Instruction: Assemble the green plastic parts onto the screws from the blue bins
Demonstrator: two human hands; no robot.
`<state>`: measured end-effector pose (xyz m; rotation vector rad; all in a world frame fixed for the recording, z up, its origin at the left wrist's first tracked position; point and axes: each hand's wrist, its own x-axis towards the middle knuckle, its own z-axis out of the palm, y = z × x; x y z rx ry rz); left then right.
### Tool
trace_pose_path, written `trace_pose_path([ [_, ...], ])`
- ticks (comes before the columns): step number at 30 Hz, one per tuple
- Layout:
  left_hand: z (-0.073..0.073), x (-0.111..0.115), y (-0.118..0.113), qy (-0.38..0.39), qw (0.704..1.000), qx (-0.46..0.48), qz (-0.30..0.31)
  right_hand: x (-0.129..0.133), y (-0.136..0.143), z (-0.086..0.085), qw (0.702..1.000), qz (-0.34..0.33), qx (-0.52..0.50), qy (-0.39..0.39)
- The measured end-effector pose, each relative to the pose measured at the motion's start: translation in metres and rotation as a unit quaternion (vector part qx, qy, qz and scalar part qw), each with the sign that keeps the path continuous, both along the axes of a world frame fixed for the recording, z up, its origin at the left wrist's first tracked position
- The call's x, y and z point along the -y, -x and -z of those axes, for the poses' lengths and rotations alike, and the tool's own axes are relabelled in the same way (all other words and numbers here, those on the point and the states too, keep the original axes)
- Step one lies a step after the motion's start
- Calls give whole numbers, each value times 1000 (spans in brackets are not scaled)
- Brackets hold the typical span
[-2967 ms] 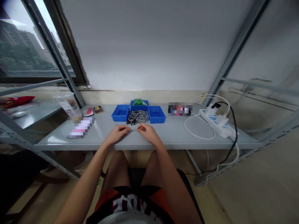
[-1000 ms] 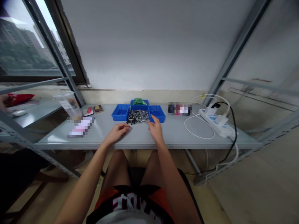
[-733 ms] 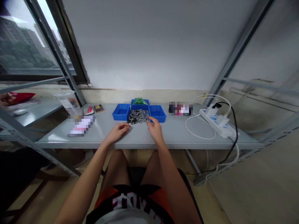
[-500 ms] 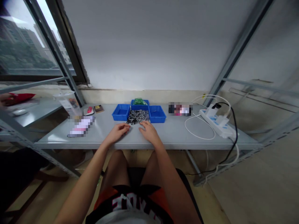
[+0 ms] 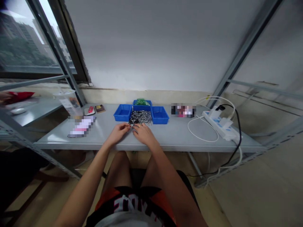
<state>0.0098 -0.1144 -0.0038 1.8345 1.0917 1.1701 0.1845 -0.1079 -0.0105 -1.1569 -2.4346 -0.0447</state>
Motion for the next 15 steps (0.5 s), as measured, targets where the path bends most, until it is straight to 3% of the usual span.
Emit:
trace_pose_path([
  [6, 2, -2, 1, -2, 1000, -2, 2, 2, -4, 3, 998, 50, -27, -4],
  [15, 5, -4, 1, -3, 1000, 7, 10, 3, -4, 1, 999, 50, 8, -11],
])
